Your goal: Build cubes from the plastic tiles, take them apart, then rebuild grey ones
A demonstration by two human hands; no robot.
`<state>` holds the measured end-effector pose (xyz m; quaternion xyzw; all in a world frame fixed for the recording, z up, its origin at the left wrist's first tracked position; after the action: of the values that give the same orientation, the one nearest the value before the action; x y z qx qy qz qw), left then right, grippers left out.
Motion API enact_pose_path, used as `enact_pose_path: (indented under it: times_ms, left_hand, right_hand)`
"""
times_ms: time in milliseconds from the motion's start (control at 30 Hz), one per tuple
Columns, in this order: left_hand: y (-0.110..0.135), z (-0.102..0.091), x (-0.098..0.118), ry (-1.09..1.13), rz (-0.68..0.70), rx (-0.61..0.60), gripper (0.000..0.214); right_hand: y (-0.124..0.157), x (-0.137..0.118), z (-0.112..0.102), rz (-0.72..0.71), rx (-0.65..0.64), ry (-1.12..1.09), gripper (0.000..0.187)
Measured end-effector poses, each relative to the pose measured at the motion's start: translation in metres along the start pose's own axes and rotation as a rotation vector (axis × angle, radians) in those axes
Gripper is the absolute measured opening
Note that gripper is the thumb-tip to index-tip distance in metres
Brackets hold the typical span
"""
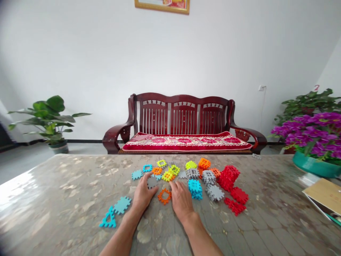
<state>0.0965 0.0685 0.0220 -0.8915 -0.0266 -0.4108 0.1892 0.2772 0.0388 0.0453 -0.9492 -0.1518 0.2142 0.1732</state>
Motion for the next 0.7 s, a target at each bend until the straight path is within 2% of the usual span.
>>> enact_pose_path:
  times_ms: [100,200,267,367,500,700]
  left_hand:
    - [-0.001,0.001,-0.001,0.021,0.001,-0.001,0.055]
    - [-0.003,0.001,0.001,0.07,0.026,0.005,0.055]
    - [-0.004,0.004,0.002,0.126,0.048,-0.014,0.055]
    - [-0.004,0.014,0.003,0.249,0.039,-0.091,0.055]
    - [0.0,0.03,0.005,0.436,-0.022,-0.229,0.059]
    - [0.006,0.035,0.021,0.575,-0.022,-0.315,0.053]
  right_hand:
    - [0.0,0.006,-0.005,0.076,0.143,-0.374,0.034]
    - [0.001,0.018,-0.001,0.261,0.241,-0.898,0.03]
    - [0.002,0.019,0.008,0.387,0.235,-1.218,0.034]
    - [0.004,0.017,0.017,0.519,0.209,-1.553,0.042]
    - [0.005,0.024,0.017,0.595,0.265,-1.753,0.047]
    - [0.005,0.022,0.019,0.598,0.211,-1.753,0.046]
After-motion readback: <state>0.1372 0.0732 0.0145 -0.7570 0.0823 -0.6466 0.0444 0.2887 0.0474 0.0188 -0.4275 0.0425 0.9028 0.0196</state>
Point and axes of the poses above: each hand's wrist, its own y-axis away from the middle knuckle, its own z-axis out of the palm, x = y × z, the point moved 8 cm from there along -y, towards the middle knuckle, and after that the axes turned 4 degrees about -y, right-handed, at the moved point
